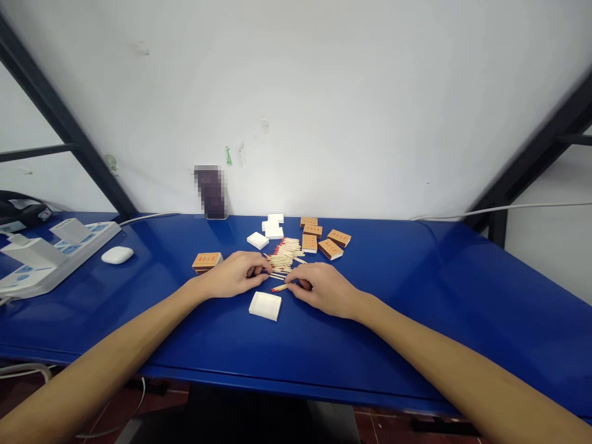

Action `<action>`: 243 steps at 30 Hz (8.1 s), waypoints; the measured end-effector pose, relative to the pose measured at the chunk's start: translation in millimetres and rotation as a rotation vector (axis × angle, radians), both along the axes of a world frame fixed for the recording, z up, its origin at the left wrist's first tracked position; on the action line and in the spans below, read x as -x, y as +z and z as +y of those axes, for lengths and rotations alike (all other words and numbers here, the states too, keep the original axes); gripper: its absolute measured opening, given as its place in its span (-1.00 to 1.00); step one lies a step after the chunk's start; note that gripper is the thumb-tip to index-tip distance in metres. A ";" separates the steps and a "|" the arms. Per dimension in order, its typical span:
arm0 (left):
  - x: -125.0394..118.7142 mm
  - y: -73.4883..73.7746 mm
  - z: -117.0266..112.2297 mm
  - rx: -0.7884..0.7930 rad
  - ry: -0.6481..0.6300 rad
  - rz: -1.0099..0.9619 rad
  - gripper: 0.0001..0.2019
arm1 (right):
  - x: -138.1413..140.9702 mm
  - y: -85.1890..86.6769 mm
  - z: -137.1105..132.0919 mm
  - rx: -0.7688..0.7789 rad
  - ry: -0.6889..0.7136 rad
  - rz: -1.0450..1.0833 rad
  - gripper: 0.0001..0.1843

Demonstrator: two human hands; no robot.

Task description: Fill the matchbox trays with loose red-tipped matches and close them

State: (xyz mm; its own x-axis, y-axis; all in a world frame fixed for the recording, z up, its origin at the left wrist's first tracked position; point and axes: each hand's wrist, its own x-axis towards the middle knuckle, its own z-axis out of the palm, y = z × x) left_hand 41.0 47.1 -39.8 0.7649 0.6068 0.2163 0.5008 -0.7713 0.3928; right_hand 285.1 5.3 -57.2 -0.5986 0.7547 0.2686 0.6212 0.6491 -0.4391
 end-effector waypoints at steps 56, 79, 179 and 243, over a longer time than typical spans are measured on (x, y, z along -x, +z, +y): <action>-1.4 0.8 -5.1 -0.002 -0.078 0.014 -0.84 | 1.7 2.4 -1.8 0.002 -0.110 -0.079 -0.89; 0.5 2.1 -1.6 -0.101 0.112 0.022 -0.80 | -2.0 -0.9 -1.5 -0.035 0.006 -0.046 -0.77; -1.9 5.5 -6.9 -0.140 0.037 0.118 -0.76 | -4.2 1.3 -1.4 -0.082 -0.049 -0.088 -0.65; 0.0 10.3 -8.2 -0.066 0.121 0.178 -0.84 | -3.5 0.9 -1.7 -0.077 -0.048 -0.070 -0.74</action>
State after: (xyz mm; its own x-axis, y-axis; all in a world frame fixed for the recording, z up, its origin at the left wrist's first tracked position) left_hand 41.0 38.8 -29.5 0.7171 0.6854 0.1266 0.6482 -0.7225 0.2403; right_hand 288.6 3.5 -56.3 -0.5815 0.7618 0.2854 0.6799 0.6477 -0.3437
